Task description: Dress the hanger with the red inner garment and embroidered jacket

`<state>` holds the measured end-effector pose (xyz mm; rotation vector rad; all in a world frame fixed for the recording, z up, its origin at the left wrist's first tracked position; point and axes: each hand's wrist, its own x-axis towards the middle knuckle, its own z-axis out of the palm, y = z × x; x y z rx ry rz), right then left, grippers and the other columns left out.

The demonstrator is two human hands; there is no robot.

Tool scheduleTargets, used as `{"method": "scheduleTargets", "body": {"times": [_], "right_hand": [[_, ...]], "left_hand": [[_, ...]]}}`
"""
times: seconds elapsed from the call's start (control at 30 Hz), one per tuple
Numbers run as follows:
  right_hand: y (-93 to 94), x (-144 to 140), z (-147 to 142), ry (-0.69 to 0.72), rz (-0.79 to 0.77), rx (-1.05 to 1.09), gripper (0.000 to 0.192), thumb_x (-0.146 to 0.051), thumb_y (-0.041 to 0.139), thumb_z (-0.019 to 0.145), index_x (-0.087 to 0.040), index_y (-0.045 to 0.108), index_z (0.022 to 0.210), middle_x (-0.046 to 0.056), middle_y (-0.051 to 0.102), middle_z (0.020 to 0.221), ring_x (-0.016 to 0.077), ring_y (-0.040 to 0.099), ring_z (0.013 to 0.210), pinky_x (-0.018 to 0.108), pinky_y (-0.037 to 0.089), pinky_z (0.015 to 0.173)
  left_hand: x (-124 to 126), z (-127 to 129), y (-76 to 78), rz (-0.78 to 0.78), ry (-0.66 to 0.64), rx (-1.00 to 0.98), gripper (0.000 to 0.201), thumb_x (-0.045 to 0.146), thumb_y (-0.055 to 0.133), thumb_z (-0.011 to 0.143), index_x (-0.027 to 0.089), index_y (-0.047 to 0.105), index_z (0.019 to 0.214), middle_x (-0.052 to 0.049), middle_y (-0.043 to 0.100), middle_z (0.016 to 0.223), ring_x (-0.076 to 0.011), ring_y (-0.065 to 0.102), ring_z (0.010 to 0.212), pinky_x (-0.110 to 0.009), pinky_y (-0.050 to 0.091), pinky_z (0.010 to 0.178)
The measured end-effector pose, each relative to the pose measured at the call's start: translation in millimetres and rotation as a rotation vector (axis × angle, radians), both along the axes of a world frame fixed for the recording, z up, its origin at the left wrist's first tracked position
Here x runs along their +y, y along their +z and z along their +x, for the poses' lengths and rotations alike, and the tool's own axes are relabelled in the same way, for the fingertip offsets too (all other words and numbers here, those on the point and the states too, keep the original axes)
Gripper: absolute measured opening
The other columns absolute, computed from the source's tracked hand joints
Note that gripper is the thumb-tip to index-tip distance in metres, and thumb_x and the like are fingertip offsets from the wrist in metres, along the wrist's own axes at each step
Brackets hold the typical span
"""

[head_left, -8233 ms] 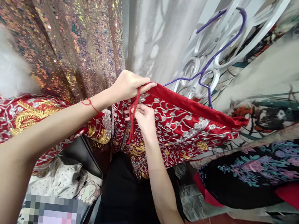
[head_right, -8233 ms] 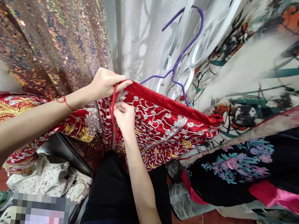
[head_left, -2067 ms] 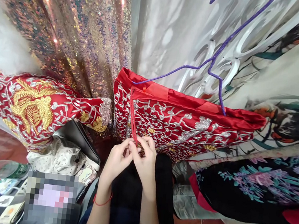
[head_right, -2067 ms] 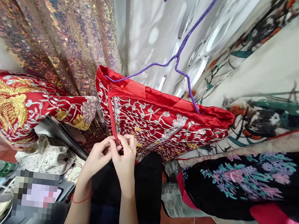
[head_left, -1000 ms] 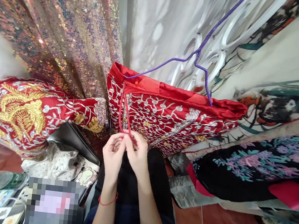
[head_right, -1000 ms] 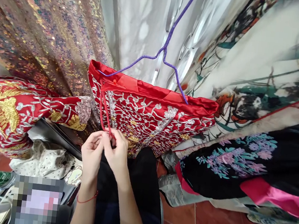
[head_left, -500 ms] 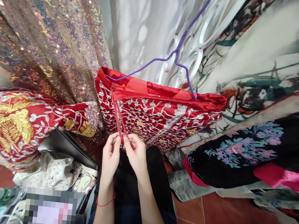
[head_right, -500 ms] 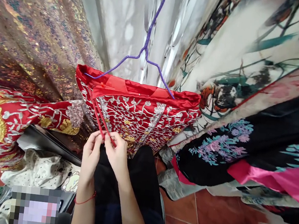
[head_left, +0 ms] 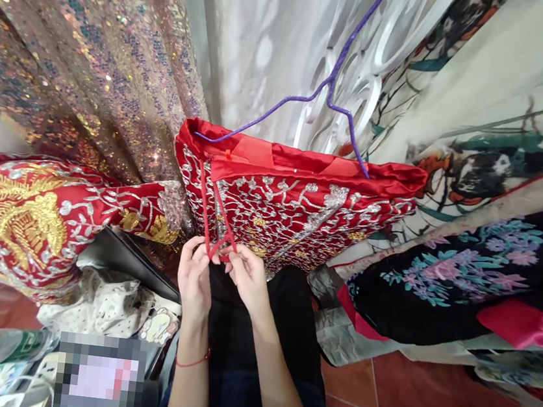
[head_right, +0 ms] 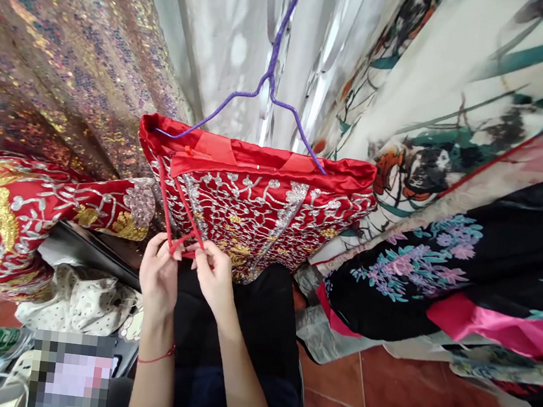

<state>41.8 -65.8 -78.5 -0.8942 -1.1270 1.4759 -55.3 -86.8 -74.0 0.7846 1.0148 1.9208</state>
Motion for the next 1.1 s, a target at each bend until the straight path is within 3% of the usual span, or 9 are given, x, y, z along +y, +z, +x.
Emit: {"method": "scheduleTargets", "body": {"times": [0.2, 0.3, 0.53, 0.63, 0.7, 0.77, 0.83, 0.93, 1.1], "right_hand": [[3.5, -1.3, 5.8, -0.049, -0.038, 0.113, 0.028, -0.047, 0.063, 0.083, -0.019, 0.063, 0.078, -0.004, 0.050, 0.062, 0.0071, 0.041, 0.052, 0.020, 0.031, 0.046], [4.9, -2.2, 8.5, -0.057, -0.020, 0.101, 0.027, -0.046, 0.062, 0.084, -0.020, 0.064, 0.080, -0.005, 0.047, 0.060, 0.0075, 0.039, 0.051, 0.021, 0.030, 0.046], [8.7, -5.3, 13.9, -0.068, -0.020, 0.107, 0.031, -0.050, 0.059, 0.088, -0.020, 0.063, 0.086, -0.005, 0.049, 0.061, 0.0062, 0.036, 0.048, 0.021, 0.027, 0.045], [9.3, -6.1, 15.7, -0.108, -0.053, 0.152, 0.035, -0.055, 0.053, 0.091, -0.020, 0.062, 0.092, -0.005, 0.049, 0.060, 0.0058, 0.032, 0.044, 0.021, 0.022, 0.042], [11.0, -7.2, 19.2, -0.141, -0.069, 0.196, 0.033, -0.053, 0.056, 0.089, -0.021, 0.060, 0.089, -0.006, 0.045, 0.057, 0.0060, 0.030, 0.043, 0.020, 0.019, 0.041], [15.1, -9.3, 26.1, -0.190, -0.061, 0.257, 0.027, -0.048, 0.062, 0.086, -0.022, 0.057, 0.086, -0.009, 0.036, 0.054, 0.0059, 0.026, 0.043, 0.020, 0.017, 0.041], [21.1, -11.9, 35.6, -0.244, -0.002, 0.313, 0.022, -0.042, 0.065, 0.085, -0.022, 0.056, 0.084, -0.011, 0.028, 0.053, 0.0054, 0.022, 0.043, 0.019, 0.017, 0.042], [28.0, -14.2, 49.2, -0.275, 0.080, 0.333, 0.014, -0.034, 0.064, 0.088, -0.023, 0.056, 0.085, -0.011, 0.026, 0.055, 0.0054, 0.022, 0.045, 0.019, 0.018, 0.044], [14.6, -7.6, 50.5, -0.164, 0.030, 0.196, 0.010, -0.030, 0.059, 0.089, -0.021, 0.057, 0.085, -0.008, 0.037, 0.058, 0.0057, 0.030, 0.047, 0.020, 0.020, 0.045]], "left_hand": [[-0.2, 6.4, -2.6, -0.114, -0.004, 0.151, 0.029, 0.038, 0.077, 0.081, 0.020, 0.063, 0.099, 0.001, 0.067, 0.085, -0.0097, 0.064, 0.079, -0.021, 0.051, 0.081], [4.6, 5.8, -8.2, -0.123, 0.015, 0.078, 0.026, 0.043, 0.068, 0.088, 0.018, 0.065, 0.096, 0.000, 0.069, 0.083, -0.0103, 0.065, 0.079, -0.023, 0.051, 0.085], [21.7, -3.3, -38.5, -0.237, 0.063, 0.047, 0.040, 0.053, 0.069, 0.083, 0.014, 0.068, 0.093, -0.004, 0.072, 0.082, -0.0126, 0.068, 0.077, -0.024, 0.051, 0.077], [25.0, -7.8, -50.5, -0.273, -0.062, 0.043, 0.044, 0.055, 0.070, 0.083, 0.012, 0.069, 0.092, 0.004, 0.056, 0.053, -0.0109, 0.061, 0.059, -0.023, 0.048, 0.066], [27.0, -12.9, -54.2, -0.290, -0.164, -0.131, 0.033, 0.044, 0.069, 0.088, 0.012, 0.068, 0.090, 0.012, 0.034, 0.040, -0.0066, 0.046, 0.043, -0.019, 0.042, 0.055], [29.8, -20.2, -54.8, -0.306, -0.205, -0.406, 0.019, 0.026, 0.061, 0.095, 0.012, 0.064, 0.083, 0.013, 0.024, 0.040, -0.0033, 0.034, 0.037, -0.015, 0.035, 0.048], [32.9, -28.0, -53.7, -0.298, -0.154, -0.626, 0.022, 0.012, 0.048, 0.098, 0.013, 0.061, 0.080, 0.011, 0.034, 0.045, -0.0015, 0.037, 0.040, -0.012, 0.035, 0.049], [35.9, -35.1, -50.8, -0.270, -0.055, -0.698, 0.020, 0.008, 0.047, 0.095, 0.014, 0.060, 0.081, 0.005, 0.052, 0.059, -0.0023, 0.055, 0.056, -0.011, 0.043, 0.056], [33.4, -30.0, -44.4, -0.253, -0.109, -0.673, 0.007, 0.013, 0.058, 0.089, 0.015, 0.059, 0.082, 0.005, 0.051, 0.061, -0.0038, 0.054, 0.055, -0.012, 0.043, 0.053]]}}
